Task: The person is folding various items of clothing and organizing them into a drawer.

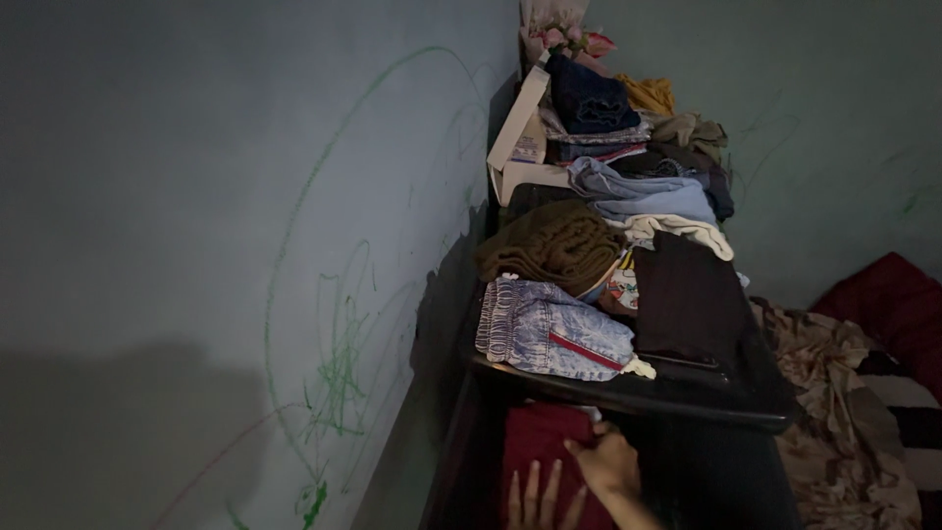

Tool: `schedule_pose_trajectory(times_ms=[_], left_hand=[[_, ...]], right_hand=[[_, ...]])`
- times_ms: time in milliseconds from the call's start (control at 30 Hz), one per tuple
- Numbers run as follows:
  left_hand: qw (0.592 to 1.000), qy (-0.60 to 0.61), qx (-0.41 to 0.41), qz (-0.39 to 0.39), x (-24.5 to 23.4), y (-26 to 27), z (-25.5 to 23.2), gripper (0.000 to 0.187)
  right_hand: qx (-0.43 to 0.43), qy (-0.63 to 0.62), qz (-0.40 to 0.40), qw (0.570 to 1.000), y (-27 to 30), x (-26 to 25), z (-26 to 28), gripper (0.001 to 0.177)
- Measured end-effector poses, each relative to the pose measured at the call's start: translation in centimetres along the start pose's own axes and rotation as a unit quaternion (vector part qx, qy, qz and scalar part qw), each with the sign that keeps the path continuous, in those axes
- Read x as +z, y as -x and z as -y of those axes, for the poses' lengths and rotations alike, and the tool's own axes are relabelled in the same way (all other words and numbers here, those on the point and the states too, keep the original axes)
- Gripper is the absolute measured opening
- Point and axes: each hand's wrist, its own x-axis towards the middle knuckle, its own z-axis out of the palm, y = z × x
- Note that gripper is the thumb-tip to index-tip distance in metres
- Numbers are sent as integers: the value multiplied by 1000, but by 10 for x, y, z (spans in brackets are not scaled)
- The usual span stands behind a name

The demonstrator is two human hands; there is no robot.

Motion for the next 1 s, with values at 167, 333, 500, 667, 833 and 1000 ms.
schedule_pose_trajectory(times_ms=[167,333,500,667,833,1000], left_hand=[[996,47,-25,-66,3,4,-8,37],[997,61,2,-38,1,9,-7,38],[996,83,10,23,-7,11,-4,45],[998,57,12,5,1,14,-5,48],[995,63,51,49,11,23,-6,48],[993,81,55,67,3,19,-5,51]], right_hand=[[-12,-25,-5,1000,17,-10,15,58],[-96,103,-73,987,26,-21,37,78],[-107,120,48,986,11,-33,42,63],[-82,85,125,985,-1,-37,33,61],[-52,102,47,992,-4,-41,20,59],[-82,30,45,995,-31,-19,3,44]])
